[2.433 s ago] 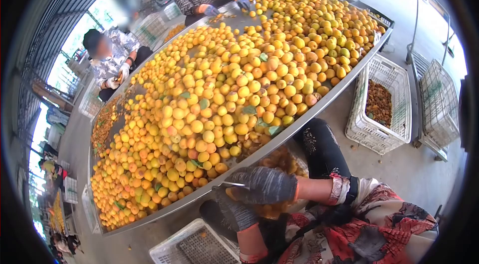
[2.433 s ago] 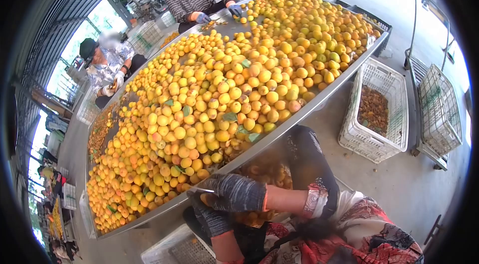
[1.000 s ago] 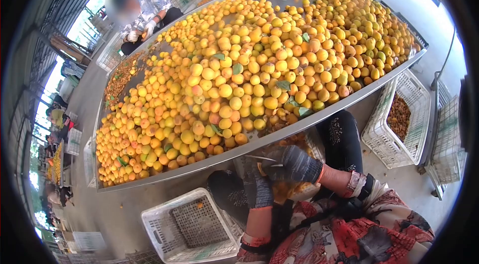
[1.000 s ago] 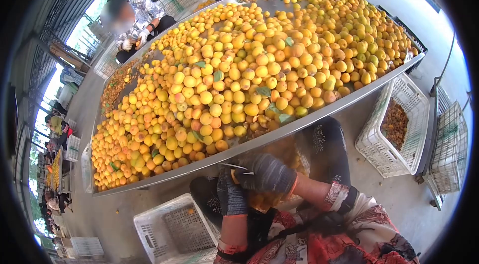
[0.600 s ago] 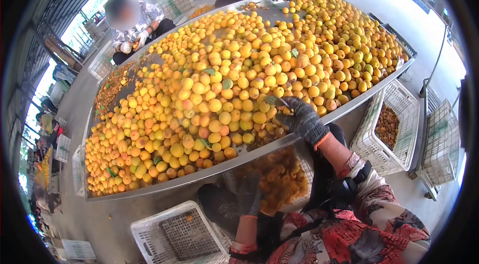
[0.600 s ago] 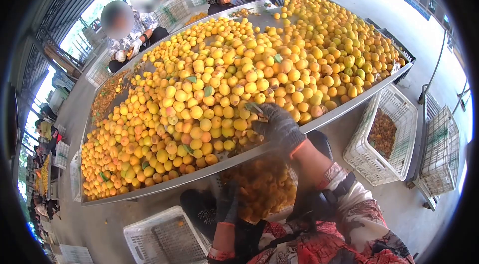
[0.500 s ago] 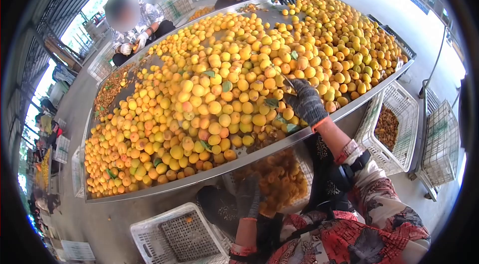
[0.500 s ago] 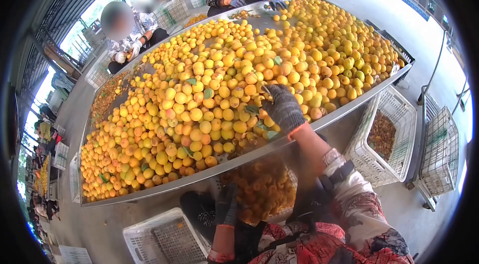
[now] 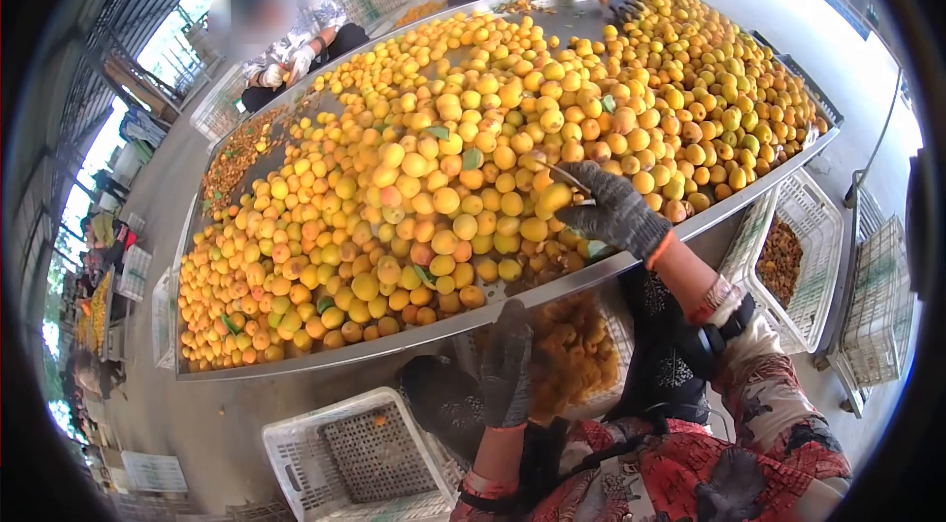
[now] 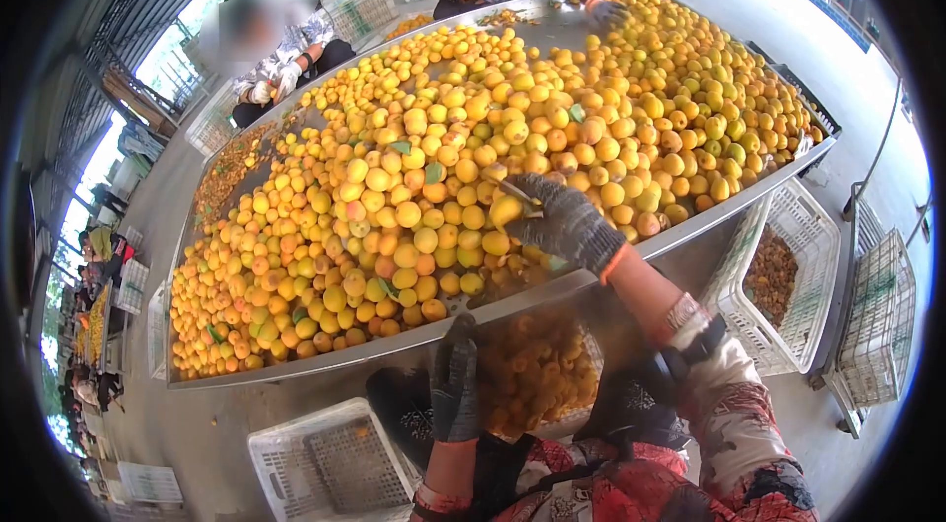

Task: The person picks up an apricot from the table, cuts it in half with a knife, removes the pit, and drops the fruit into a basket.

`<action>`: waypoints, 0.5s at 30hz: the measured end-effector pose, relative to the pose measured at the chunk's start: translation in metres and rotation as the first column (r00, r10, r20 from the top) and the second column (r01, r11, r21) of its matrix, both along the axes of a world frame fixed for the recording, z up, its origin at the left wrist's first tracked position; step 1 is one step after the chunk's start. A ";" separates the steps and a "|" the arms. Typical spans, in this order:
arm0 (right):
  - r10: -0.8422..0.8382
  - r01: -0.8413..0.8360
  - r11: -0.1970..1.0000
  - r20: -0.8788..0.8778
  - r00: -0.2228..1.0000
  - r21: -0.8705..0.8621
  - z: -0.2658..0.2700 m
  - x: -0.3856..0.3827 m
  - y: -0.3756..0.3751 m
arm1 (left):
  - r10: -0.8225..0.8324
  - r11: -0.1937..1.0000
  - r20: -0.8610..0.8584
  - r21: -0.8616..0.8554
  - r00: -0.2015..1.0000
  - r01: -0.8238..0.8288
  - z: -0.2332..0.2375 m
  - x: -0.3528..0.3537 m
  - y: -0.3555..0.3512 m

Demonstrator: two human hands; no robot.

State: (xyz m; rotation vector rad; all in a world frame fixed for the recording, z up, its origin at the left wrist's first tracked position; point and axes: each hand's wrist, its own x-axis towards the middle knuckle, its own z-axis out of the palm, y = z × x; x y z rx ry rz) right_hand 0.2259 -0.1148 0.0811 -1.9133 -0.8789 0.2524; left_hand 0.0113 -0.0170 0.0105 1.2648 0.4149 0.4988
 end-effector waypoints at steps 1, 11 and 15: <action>0.100 -0.096 0.993 -0.061 0.993 0.070 -0.001 -0.016 0.001 | 0.031 0.999 0.028 0.017 0.999 -0.032 0.005 0.005 0.001; 0.463 -0.214 0.843 -0.464 0.755 0.493 0.008 -0.106 0.003 | 0.181 0.866 0.163 -0.495 0.970 -0.078 0.021 -0.008 0.019; 0.272 0.248 0.869 -0.832 0.483 0.428 -0.009 -0.121 -0.009 | 0.111 0.954 0.124 -0.291 0.986 -0.071 0.018 -0.018 0.026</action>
